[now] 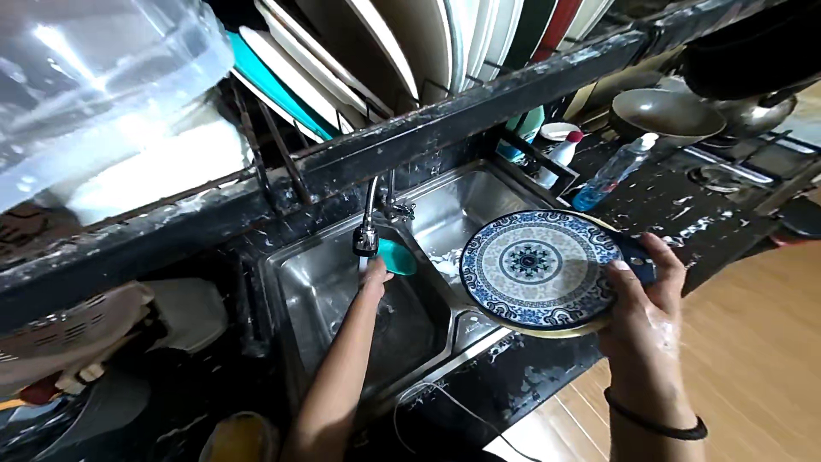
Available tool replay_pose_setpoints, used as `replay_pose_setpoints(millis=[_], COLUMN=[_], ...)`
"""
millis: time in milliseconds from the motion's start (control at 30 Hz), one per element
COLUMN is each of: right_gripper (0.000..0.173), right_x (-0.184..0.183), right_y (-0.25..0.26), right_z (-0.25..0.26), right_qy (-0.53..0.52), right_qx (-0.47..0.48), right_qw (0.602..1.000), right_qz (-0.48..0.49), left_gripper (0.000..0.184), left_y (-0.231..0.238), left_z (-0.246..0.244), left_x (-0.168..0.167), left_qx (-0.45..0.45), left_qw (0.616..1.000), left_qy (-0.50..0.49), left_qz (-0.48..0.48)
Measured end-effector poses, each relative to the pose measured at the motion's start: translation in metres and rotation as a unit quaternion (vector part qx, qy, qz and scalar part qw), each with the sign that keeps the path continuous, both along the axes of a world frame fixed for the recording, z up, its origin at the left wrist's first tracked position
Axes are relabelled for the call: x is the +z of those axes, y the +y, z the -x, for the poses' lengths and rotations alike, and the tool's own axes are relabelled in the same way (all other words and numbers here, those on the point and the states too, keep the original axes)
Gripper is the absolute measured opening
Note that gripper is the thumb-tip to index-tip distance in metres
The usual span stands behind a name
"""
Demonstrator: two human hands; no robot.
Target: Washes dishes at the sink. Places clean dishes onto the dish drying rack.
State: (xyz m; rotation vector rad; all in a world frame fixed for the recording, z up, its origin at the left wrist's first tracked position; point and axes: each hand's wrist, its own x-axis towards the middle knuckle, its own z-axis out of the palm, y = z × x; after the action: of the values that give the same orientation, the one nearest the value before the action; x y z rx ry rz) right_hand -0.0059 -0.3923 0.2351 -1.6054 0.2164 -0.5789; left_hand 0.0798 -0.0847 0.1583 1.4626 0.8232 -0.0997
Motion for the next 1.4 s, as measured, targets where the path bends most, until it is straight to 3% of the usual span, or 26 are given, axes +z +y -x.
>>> replay_pose_setpoints(millis=[367,467,700,833,933,1033,1133,1233,1400], right_gripper=[0.058,0.055,0.055,0.054,0.055,0.055,0.053,0.054,0.054], right_x=[-0.011,-0.007,-0.001,-0.002,-0.006,-0.006,-0.004,0.002,0.005], right_y=[-0.001,0.004,0.011,0.002,0.002,0.003,0.002,0.002,0.000], right_z=[-0.003,-0.004,-0.004,-0.001,-0.003,-0.006,-0.007,-0.007,-0.006], right_qy=[0.008,0.010,0.004,0.007,0.017,0.022,0.024,0.026,0.018], right_qx=[-0.022,-0.014,0.005,-0.005,-0.017,-0.027,-0.036,-0.041,-0.039], right_qw=[1.000,1.000,1.000,1.000,1.000,0.999,0.998,0.998,0.998], right_qz=[-0.005,-0.010,-0.002,-0.006,-0.014,-0.021,-0.035,-0.035,-0.038], left_gripper=[0.036,0.038,0.045,0.046,0.038,0.039,0.039,0.039,0.034], left_y=[0.048,0.035,-0.007,0.009,0.035,0.051,0.050,0.026,-0.041], left_z=[0.092,0.084,0.004,0.018,0.051,0.082,0.095,0.094,0.078], left_x=[-0.060,-0.047,-0.004,-0.014,-0.044,-0.062,-0.062,-0.046,-0.017], left_qx=[0.157,0.125,-0.028,0.079,0.140,0.158,0.123,0.017,-0.160], left_qw=[0.982,0.990,0.999,0.994,0.983,0.983,0.992,0.996,0.981], left_qy=[0.009,0.024,0.007,-0.018,-0.024,0.001,0.019,0.030,0.007], left_qz=[0.103,0.066,-0.019,0.076,0.120,0.097,0.005,-0.081,-0.110])
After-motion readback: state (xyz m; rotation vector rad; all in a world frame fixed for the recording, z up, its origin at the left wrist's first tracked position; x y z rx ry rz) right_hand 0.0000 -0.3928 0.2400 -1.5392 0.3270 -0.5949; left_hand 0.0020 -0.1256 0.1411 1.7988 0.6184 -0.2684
